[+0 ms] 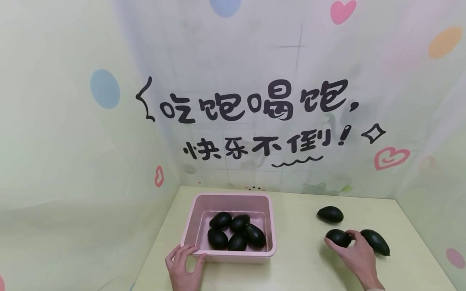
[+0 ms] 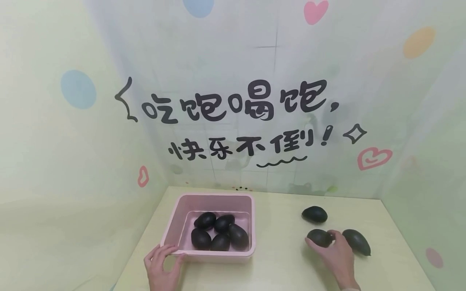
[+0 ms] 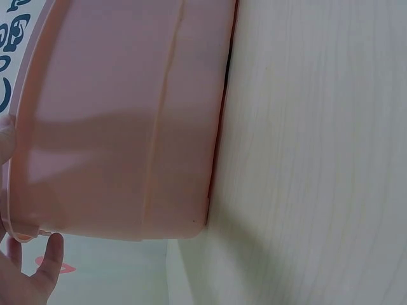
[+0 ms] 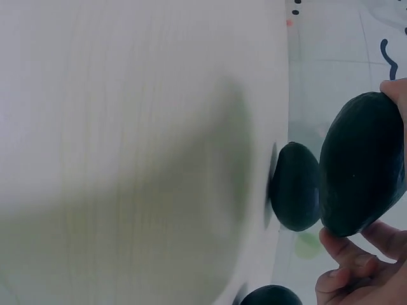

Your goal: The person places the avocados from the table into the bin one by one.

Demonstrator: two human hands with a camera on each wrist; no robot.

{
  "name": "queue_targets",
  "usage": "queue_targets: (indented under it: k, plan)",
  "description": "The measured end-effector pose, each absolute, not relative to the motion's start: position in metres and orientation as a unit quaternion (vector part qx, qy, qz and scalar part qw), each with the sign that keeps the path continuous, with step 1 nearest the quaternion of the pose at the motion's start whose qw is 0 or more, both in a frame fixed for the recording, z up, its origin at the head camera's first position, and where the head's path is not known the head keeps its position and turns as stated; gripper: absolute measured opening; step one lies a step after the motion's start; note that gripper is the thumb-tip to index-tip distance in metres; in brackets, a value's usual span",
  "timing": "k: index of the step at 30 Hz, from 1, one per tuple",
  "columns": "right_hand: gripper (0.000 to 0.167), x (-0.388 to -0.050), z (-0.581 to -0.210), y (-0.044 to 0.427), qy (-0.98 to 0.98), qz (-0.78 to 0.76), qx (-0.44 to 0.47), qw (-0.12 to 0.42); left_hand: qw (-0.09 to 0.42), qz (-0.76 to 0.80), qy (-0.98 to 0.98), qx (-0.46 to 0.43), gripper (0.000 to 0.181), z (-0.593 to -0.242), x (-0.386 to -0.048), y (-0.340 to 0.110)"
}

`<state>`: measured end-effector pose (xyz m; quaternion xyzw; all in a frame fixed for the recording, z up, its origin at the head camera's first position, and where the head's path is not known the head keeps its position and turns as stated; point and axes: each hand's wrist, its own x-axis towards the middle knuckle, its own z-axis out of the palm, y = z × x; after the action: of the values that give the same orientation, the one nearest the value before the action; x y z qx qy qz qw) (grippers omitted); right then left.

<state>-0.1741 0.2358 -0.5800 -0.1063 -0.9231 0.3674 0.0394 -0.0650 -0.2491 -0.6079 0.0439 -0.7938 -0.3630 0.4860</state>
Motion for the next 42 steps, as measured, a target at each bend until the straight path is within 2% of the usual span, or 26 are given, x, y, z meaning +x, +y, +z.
queue_targets:
  k: [42]
  plan:
    - [0.096,-0.162,-0.533,0.202,-0.931,0.355,-0.06,0.066,0.491,-0.358,-0.793,0.038,0.037,-0.608,-0.065,-0.249]
